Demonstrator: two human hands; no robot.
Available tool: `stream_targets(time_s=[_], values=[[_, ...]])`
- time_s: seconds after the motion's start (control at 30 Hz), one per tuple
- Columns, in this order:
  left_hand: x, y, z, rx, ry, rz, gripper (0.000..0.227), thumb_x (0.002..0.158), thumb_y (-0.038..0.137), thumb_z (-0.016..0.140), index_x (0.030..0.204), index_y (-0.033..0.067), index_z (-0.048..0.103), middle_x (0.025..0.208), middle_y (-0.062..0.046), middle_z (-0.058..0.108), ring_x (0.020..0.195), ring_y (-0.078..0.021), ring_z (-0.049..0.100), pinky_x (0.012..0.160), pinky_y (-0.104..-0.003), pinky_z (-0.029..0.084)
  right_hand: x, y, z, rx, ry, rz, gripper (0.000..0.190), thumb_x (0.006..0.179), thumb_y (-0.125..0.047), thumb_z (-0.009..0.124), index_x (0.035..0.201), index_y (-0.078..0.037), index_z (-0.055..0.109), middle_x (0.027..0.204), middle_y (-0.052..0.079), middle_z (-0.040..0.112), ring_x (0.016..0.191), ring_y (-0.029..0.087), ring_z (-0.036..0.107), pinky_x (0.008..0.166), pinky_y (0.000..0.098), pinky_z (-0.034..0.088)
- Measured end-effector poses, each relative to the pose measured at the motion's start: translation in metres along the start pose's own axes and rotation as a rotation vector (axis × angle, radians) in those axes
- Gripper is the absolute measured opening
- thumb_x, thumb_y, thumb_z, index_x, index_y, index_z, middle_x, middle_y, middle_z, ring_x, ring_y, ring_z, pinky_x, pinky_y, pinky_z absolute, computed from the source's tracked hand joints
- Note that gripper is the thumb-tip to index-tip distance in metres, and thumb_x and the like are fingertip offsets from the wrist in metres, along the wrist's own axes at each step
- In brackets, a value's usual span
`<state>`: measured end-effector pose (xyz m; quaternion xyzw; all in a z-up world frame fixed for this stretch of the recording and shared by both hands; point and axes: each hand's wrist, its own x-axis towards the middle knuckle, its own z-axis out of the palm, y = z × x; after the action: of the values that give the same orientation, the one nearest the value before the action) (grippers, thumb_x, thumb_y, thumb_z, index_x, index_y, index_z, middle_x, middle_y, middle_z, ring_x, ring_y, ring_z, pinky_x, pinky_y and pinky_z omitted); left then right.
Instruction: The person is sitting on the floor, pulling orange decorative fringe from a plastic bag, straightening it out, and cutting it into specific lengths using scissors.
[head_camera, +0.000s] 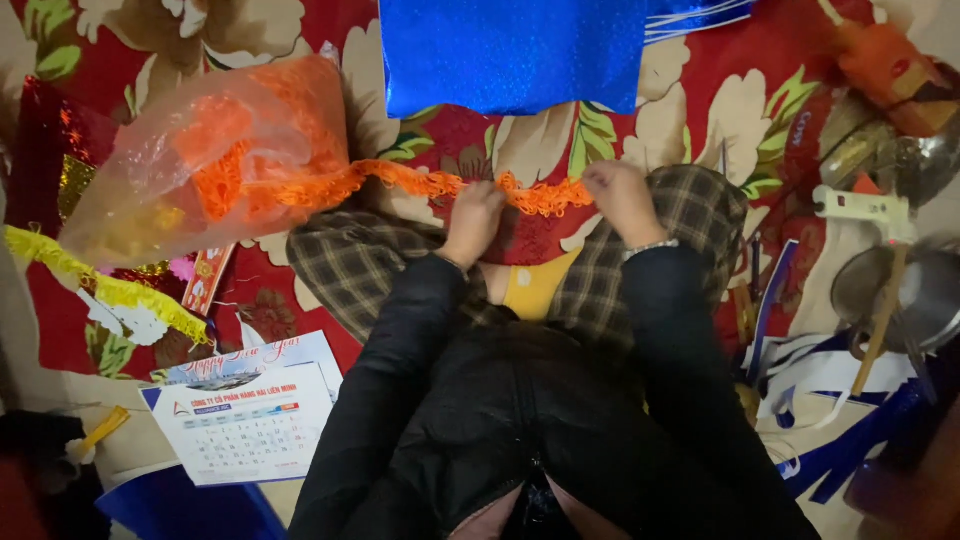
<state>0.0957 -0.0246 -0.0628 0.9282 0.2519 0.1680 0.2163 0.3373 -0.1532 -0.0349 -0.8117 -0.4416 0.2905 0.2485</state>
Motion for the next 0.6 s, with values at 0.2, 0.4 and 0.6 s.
stream_targets(time_s=[0.2,0.4,0.6], values=[[0.006,0.0,-0.01,0.072,0.049,-0.015,0.016,0.097,0.015,0.058,0.112,0.0115,0.063,0.104,-0.004,0.058,0.105,-0.0256,0.054,0.086,-0.035,0.04,-0.021,-0.008,-0.002,-0.126,-0.051,-0.075,0.01,0.095,-0.018,0.068,0.101,-0.016,0.076,0.085,0.005,0.072,0.085,0.029,0.07,0.072,0.0367,0.056],[0.003,-0.006,-0.002,0.077,0.059,-0.01,0.015,0.094,0.017,0.066,0.107,0.0119,0.063,0.105,-0.003,0.057,0.111,-0.0242,0.054,0.098,-0.041,0.037,-0.017,-0.019,0.012,-0.301,-0.08,-0.307,0.027,0.086,-0.011,0.072,0.11,0.0,0.068,0.095,0.019,0.061,0.096,0.042,0.06,0.077,0.0454,0.051],[0.015,0.024,-0.026,-0.052,0.124,0.031,0.01,0.094,0.015,0.064,0.103,0.012,0.068,0.103,-0.001,0.061,0.115,-0.0231,0.056,0.104,-0.041,0.037,-0.006,-0.004,0.031,-0.402,-0.036,-0.264,0.019,0.095,-0.019,0.06,0.093,-0.004,0.073,0.084,0.013,0.059,0.091,0.032,0.057,0.075,0.0406,0.045]])
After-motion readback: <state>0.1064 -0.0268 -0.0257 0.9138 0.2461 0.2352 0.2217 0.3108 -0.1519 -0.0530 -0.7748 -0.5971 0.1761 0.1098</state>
